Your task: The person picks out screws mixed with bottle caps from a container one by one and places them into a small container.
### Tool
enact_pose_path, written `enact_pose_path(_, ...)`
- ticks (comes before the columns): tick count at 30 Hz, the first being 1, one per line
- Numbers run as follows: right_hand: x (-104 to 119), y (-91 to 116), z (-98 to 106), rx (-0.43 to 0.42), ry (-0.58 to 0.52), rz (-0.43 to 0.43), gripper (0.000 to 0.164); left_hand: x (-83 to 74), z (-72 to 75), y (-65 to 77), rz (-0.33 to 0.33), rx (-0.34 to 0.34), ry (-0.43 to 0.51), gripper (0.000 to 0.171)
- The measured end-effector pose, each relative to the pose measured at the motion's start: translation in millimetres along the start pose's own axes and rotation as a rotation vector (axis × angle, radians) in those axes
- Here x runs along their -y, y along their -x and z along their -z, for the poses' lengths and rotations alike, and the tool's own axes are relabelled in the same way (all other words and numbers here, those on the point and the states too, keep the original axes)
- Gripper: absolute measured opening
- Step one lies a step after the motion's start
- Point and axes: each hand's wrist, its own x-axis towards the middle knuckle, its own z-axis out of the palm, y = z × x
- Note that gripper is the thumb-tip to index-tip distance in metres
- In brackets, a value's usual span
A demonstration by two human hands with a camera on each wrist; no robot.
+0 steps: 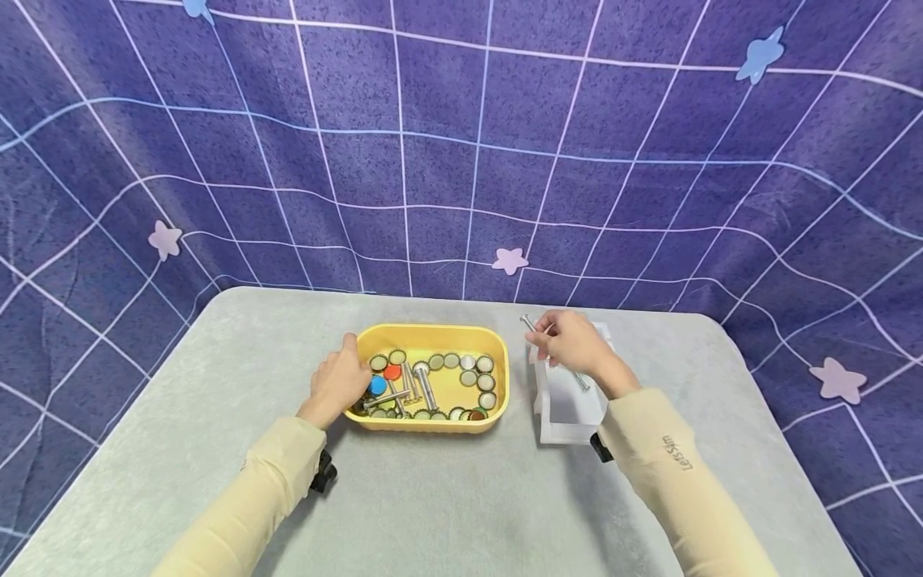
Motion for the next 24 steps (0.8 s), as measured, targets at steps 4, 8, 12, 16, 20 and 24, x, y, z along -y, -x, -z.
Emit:
enact_pose_path(4,-5,4,2,-0.007,0.006,-0.022,0.022,1.0,-0.1,0.0,0.002,0.001,0.003,0.041)
enact_pose_path(8,-10,6,3,-0.026,0.022,-0.046,0.021,2.0,0.0,0.5,0.001,0.004,0.004,0.041)
enact_pose_path(12,-17,7,4,-0.045,0.036,-0.071,0.019,1.8,0.0,0.7,0.004,0.007,0.004,0.041)
enact_pose_path(16,-21,8,4,-0.054,0.041,-0.09,0.018,1.8,0.1,0.5,0.007,0.011,0.008,0.041)
enact_pose_path(20,-25,8,2,-0.051,0.077,-0.107,0.021,0.9,-0.3,0.2,0.015,0.009,0.008,0.041)
enact_pose_path(24,-27,9,-1,-0.044,0.123,-0.127,0.025,-0.5,-0.6,0.0,0.02,0.007,0.007,0.041)
